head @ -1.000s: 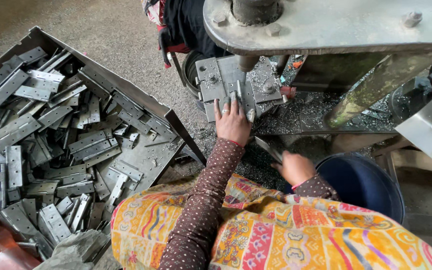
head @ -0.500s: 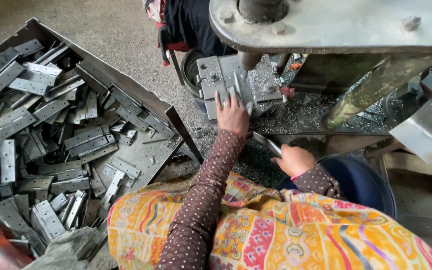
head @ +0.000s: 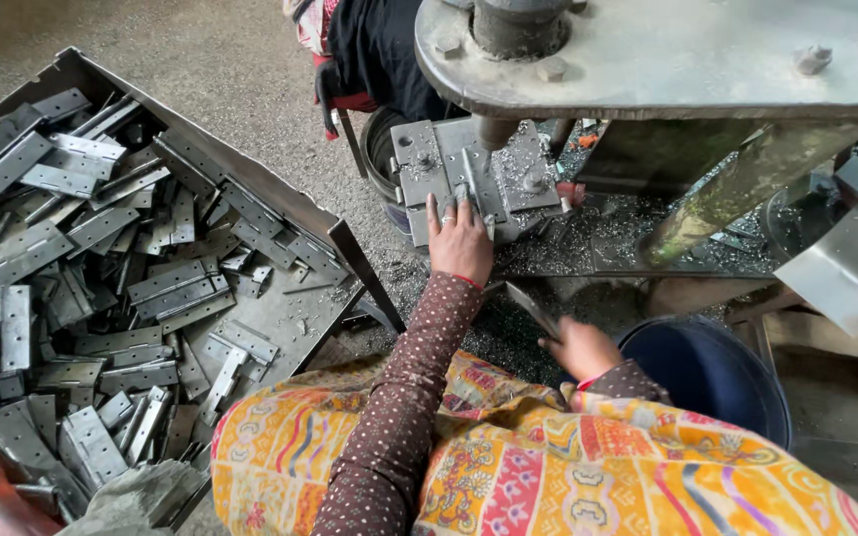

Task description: The person repeatedly picks up small metal brackets from a bin, places them under a drill press, and operates the machine to drill holes. After each cycle, the person removes the bracket and returns it to the bin.

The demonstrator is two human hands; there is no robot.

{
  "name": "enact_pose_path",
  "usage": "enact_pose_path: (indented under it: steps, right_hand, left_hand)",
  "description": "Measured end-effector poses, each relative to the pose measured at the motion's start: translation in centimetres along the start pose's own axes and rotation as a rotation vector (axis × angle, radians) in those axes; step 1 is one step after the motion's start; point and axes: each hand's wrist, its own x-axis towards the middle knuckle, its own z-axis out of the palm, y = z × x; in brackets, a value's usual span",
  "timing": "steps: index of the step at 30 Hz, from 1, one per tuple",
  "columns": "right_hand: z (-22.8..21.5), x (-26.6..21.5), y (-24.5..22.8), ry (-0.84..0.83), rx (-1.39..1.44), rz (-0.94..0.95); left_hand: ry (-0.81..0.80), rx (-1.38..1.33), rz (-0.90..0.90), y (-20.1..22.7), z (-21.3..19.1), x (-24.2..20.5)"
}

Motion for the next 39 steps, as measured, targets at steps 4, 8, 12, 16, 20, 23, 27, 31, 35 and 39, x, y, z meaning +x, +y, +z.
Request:
enact_pose_path:
  steps: [4,8,12,16,20,23,27,31,35,39]
  right_hand:
    - [-2.9,0.1,-1.3,-0.032,-0.134,0.029]
    - [0.0,-0.8,-0.5,0.099,-0.036,-0.021]
    - [4.2,-1.1,1.2,0.136,0.047,0.007]
    - [3.2,-0.8,1.0,0.045,0.120,-0.002]
    - [-2.0,0.1,-0.9,0.005,-0.057,0.017]
    - [-3.2,0.1,-1.3,-0.013,-0.085,0.023]
    - [1.7,-1.0,-0.4,0.030,0.033,0.045]
    - [6.5,-0.9,3.2,0.094,0.090,0.005]
    - [6.2,-0.6,3.2,-0.006,0.136,0.020]
    - [1.3,-1.7,1.0,0.043,-0.061,0.076]
  left_hand:
    - [-0.053,-0.059,-0.011,-0.2,0.3,1.8]
    - [-0.069,-0.034,-0.020,-0.4,0.6,2.9]
    - [0.036,-0.018,0.006,-0.6,0.8,2.1]
    - [0.051,-0.058,0.007,-0.5,1.3,0.4]
    - [0.076,-0.036,0.010,-1.2,1.4,2.0]
    - [-0.034,-0.045,-0.018,-1.4,1.7,4.1]
    - [0.018,-0.032,-0.036,-2.2,1.6,4.6]
    - [-0.047,-0.091,-0.019,-2.1,0.1,3.1]
    - [-0.005,-0.058,0.065,-2.7,-2.6,1.3]
    - [0.312,-0.302,0.209,-6.7,-2.1,-3.2]
